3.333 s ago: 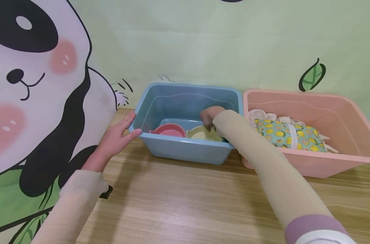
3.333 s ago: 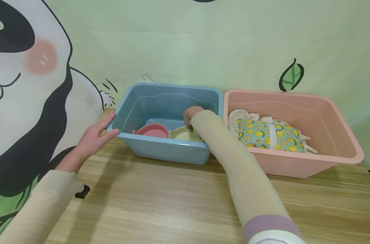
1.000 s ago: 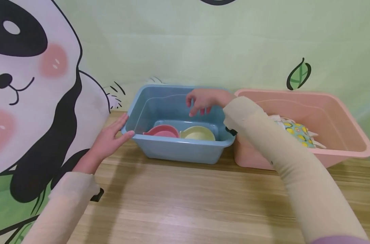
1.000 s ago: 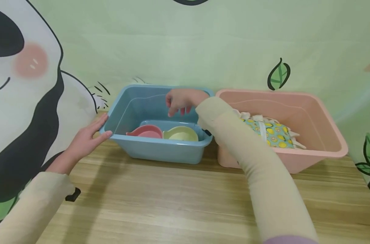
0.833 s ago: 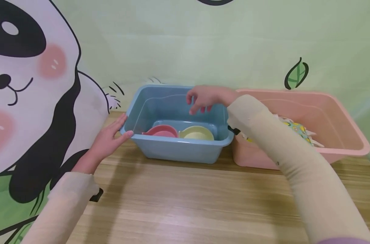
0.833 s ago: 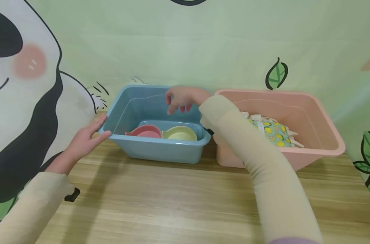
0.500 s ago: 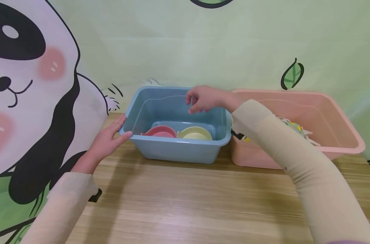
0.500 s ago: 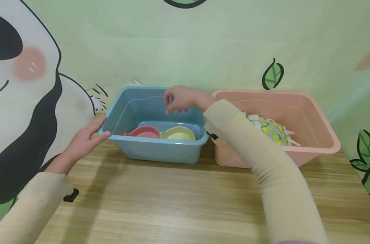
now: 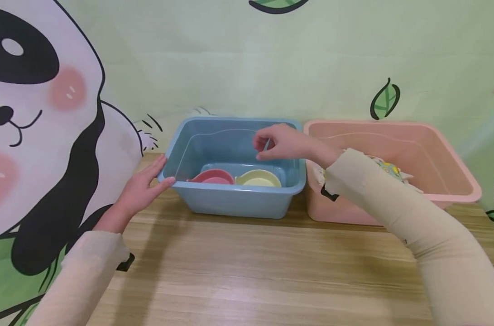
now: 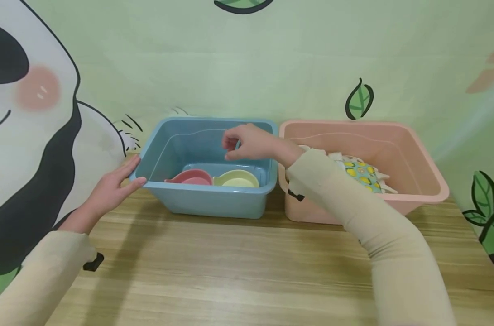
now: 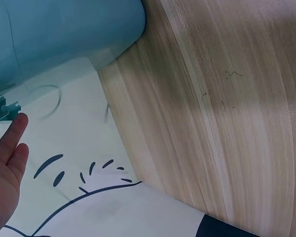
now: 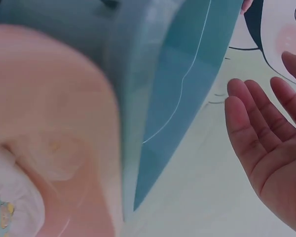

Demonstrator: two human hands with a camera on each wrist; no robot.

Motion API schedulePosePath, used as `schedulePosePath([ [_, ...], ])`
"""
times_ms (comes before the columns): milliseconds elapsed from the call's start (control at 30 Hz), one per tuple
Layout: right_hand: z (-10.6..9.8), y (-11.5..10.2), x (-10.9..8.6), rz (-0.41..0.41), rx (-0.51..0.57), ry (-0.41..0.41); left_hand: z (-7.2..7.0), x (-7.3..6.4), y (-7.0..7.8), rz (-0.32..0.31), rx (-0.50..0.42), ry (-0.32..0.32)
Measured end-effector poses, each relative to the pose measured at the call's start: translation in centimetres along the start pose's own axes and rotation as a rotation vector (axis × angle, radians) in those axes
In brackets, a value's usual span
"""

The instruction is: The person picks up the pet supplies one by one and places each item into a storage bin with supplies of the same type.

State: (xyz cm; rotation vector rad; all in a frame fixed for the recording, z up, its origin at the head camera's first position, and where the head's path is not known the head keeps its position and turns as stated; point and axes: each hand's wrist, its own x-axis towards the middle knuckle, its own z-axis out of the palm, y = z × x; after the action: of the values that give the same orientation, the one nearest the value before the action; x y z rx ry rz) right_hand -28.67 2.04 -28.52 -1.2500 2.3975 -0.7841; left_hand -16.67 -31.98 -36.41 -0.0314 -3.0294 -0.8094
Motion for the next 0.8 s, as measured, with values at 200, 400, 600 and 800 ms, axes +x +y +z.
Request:
schedulePosePath([
  [200,0.4,0.6,-1.8,-0.031,0.021,0.023,0.0,0.1,-0.5,-0.005,-0.004,-0.001],
  [400,0.7,0.8,-4.1,0.005,-0.015,0.041,-0.1,0.0,-0.6,-0.013,-0.007,0.001],
  [600,1.1,1.2,-5.9,-0.033,-0.021,0.07,-0.3,-0.1,-0.4,-0.006,0.013,0.008],
  [800,1.4,2.2,-7.3,-0.044,-0.024,0.141,-0.3,0.0,-0.4,-0.01,0.027,0.004],
])
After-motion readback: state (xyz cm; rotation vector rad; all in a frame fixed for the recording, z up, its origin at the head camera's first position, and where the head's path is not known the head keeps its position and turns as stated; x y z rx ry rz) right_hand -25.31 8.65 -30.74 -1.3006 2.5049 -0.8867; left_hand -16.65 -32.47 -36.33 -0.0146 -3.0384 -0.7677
